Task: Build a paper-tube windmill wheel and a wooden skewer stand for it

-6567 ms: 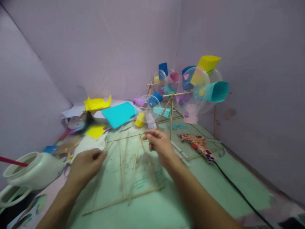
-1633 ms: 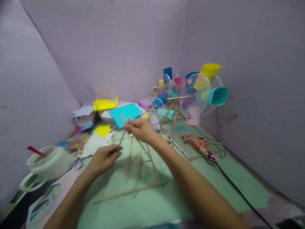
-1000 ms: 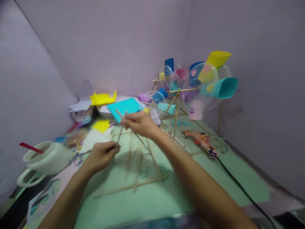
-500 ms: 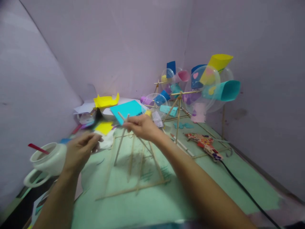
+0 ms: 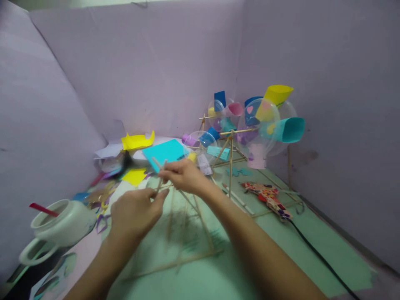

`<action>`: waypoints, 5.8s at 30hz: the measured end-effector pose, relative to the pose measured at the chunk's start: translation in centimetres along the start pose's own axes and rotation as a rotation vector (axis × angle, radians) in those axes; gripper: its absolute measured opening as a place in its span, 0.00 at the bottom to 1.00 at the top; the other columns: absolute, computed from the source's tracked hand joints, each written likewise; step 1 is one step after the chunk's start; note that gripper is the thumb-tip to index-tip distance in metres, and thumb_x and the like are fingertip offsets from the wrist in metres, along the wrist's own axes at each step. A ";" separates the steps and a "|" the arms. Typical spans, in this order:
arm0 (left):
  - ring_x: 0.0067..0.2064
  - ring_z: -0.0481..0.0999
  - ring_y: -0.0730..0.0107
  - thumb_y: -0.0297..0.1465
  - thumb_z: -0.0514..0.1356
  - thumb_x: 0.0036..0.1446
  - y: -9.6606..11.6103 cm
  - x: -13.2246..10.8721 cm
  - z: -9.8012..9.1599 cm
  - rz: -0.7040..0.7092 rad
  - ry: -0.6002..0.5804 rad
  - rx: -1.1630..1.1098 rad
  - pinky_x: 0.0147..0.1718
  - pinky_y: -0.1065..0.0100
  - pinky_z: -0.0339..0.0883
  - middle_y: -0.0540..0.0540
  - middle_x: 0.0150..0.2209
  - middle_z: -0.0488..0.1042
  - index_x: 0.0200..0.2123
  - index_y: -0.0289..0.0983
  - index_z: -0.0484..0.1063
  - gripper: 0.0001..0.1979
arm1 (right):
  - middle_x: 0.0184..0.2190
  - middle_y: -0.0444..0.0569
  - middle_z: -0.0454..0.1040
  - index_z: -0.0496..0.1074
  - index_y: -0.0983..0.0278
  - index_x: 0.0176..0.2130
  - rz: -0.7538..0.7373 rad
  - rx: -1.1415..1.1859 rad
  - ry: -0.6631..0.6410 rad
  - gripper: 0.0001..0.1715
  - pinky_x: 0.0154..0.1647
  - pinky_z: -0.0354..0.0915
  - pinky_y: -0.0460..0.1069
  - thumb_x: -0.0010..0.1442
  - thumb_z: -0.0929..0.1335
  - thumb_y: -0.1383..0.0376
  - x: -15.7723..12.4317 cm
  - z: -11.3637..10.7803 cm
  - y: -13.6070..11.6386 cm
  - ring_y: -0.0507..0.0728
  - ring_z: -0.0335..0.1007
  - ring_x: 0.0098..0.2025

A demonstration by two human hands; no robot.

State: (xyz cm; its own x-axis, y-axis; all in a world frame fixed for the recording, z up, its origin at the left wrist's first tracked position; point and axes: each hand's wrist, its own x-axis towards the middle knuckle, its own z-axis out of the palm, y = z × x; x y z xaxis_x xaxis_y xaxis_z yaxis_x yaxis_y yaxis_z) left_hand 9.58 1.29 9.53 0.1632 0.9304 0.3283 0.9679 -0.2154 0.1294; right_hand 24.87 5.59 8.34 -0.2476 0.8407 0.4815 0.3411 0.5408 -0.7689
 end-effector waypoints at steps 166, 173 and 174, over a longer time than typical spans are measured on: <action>0.25 0.70 0.75 0.33 0.57 0.55 -0.5 0.0 -1.4 0.212 0.210 -1.053 0.25 0.73 0.66 0.52 0.22 0.72 0.46 0.38 0.75 0.15 | 0.13 0.39 0.64 0.69 0.67 0.20 0.094 0.111 0.100 0.17 0.17 0.54 0.40 0.56 0.65 0.62 0.2 2.3 -0.6 0.45 0.59 0.16; 0.40 0.78 0.60 0.31 0.54 0.54 2.2 1.4 -1.4 0.316 0.364 -0.662 0.39 0.62 0.71 0.37 0.41 0.78 0.48 0.30 0.73 0.19 | 0.14 0.39 0.62 0.64 0.66 0.16 0.025 0.100 0.132 0.14 0.20 0.52 0.42 0.50 0.65 0.66 0.2 2.3 0.2 0.46 0.56 0.19; 0.39 0.78 0.58 0.31 0.53 0.54 2.5 1.5 -1.3 0.316 0.369 -0.608 0.38 0.61 0.71 0.36 0.41 0.78 0.48 0.30 0.73 0.20 | 0.15 0.39 0.61 0.64 0.66 0.16 0.026 0.078 0.138 0.13 0.21 0.53 0.42 0.49 0.65 0.66 0.2 2.2 0.2 0.47 0.55 0.20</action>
State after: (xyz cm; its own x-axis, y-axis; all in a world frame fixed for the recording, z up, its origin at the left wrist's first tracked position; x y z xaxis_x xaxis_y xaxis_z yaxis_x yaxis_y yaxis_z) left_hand 11.98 1.81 11.59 0.2370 0.6617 0.7113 0.5939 -0.6781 0.4329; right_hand 22.84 5.81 7.35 -0.1111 0.8530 0.5100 0.2728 0.5196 -0.8097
